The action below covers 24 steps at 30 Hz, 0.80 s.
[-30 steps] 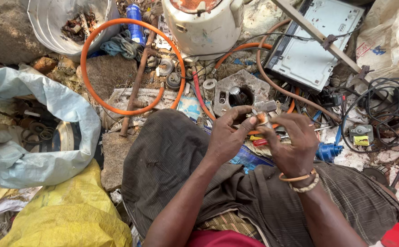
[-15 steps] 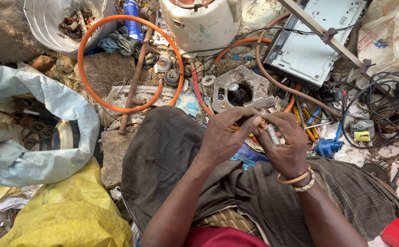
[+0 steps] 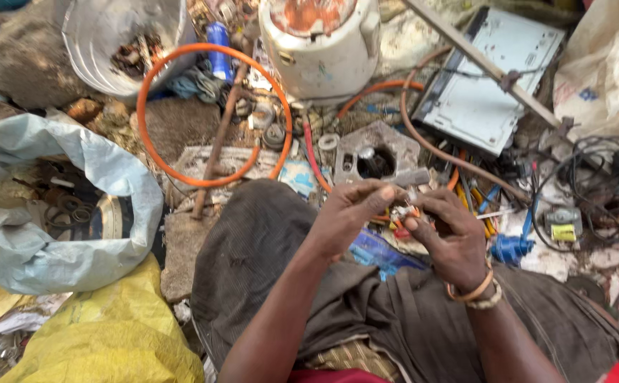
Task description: The person disassembles a small cylindrical electrical component using a screwdriver and hammer, then uses pliers to strip and separate wires. The person works on the component while sitting on the ground in a cluttered outdoor area.
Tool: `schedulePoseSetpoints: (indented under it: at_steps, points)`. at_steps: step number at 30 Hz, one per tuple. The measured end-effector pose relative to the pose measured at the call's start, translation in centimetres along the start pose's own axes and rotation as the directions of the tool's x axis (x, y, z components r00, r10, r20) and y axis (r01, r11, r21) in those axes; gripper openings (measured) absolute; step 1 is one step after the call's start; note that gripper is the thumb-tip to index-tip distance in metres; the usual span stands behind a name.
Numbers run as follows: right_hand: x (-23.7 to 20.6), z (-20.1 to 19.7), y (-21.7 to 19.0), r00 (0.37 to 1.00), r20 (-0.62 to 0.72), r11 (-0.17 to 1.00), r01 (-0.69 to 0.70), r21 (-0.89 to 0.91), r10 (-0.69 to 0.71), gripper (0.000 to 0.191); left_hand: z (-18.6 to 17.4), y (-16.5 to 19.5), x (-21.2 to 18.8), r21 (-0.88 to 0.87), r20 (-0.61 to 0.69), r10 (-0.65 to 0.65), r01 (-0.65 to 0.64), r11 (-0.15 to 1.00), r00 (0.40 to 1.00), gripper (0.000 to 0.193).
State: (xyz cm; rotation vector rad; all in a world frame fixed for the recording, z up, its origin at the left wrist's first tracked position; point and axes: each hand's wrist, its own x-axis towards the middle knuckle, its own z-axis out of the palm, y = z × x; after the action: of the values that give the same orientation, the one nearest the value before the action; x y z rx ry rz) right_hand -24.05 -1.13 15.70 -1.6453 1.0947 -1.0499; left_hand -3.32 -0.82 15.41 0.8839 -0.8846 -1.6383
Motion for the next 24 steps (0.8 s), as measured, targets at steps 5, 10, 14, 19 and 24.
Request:
schedulePoseSetpoints:
  at_steps: [5,10,14,19,24]
  points:
    - [-0.2,-0.3,0.0,0.984,-0.009,0.961,0.171,-0.217,-0.177,0.028,0.2,-0.2,-1.1,0.335,-0.014,0.091,-0.081,0.939,0.996,0.029]
    - [-0.6,0.2,-0.4,0.988,-0.098,0.981,0.103,-0.165,-0.120,0.027,0.3,-2.5,-0.3,0.143,-0.080,-0.035,0.047,0.989,0.996,0.028]
    - [-0.7,0.2,-0.9,0.987,-0.101,0.990,0.118,-0.076,-0.126,0.024,1.4,-2.7,-0.5,0.019,-0.086,-0.055,0.057,0.998,0.995,0.028]
    - [-0.3,-0.2,-0.8,0.965,-0.136,0.954,0.190,-0.232,-0.225,0.028,3.1,0.4,-3.2,0.522,-0.137,0.324,-0.210,0.827,0.936,0.029]
    - [-0.5,-0.3,-0.9,0.946,-0.093,0.884,0.250,-0.394,-0.309,0.030,3.4,2.9,-3.1,0.857,0.078,0.544,-0.334,0.391,0.836,0.033]
